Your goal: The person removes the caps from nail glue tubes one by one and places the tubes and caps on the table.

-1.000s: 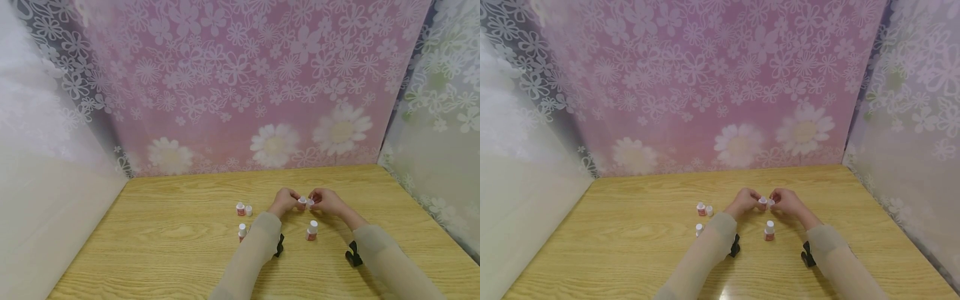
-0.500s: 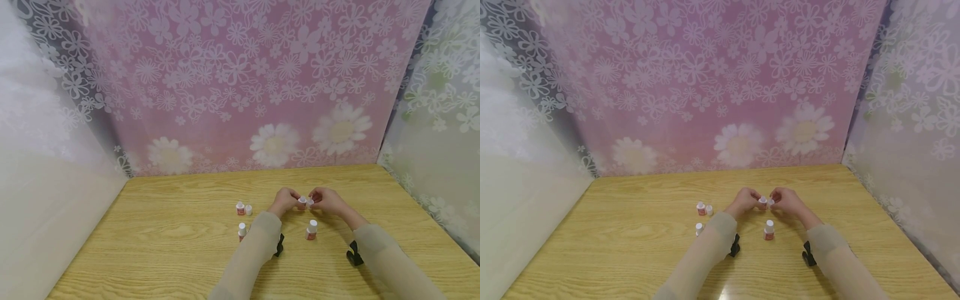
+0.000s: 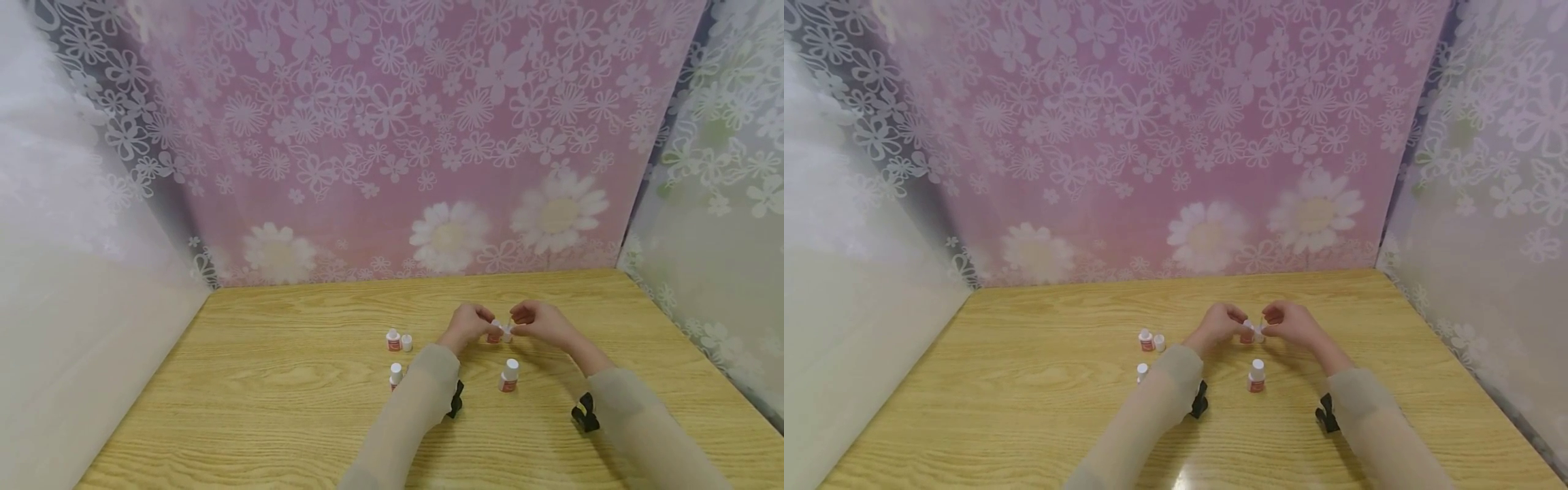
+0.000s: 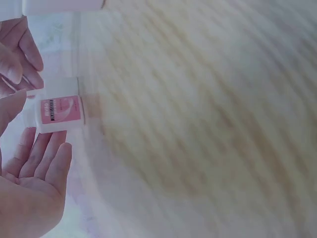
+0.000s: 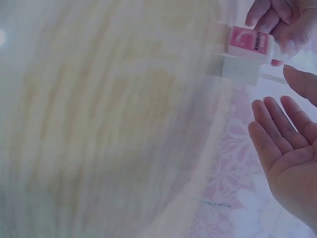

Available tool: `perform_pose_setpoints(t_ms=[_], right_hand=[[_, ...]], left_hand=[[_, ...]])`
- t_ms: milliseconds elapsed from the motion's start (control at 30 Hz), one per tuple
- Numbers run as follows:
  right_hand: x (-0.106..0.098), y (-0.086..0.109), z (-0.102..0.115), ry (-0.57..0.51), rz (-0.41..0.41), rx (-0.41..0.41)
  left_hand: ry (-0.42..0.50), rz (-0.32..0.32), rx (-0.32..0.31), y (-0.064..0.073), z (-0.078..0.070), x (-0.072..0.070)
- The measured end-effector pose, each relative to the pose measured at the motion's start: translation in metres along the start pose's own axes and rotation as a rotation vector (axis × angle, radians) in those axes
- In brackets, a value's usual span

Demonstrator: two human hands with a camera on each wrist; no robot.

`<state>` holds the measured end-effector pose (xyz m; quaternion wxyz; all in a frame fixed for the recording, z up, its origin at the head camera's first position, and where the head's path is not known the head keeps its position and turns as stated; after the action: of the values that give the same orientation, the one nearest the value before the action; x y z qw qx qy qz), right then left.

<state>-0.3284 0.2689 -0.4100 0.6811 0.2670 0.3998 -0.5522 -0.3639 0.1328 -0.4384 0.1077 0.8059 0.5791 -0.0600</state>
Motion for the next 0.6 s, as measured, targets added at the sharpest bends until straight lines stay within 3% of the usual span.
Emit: perform_pose_setpoints(t_ms=[367, 600], right_hand=[[-0.012, 0.009, 0.015, -0.007, -0.015, -0.011], [-0.021, 0.016, 0.028, 0.014, -0.052, -0.034]], left_hand=[[-0.014, -0.023, 0.055, 0.011, -0.020, -0.009], [0.000, 0.002, 0.056, 0.020, -0.031, -0.013]])
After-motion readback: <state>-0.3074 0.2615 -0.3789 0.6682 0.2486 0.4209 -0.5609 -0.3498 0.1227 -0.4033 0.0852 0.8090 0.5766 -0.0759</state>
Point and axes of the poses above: each hand's wrist, its own y-axis away from the middle knuckle, its own x-axis out of the palm, z = x × y, the point moved 6 cm from there along -y, towards the middle knuckle, and after that the axes turned 12 degrees about y, right-handed, at the moved point
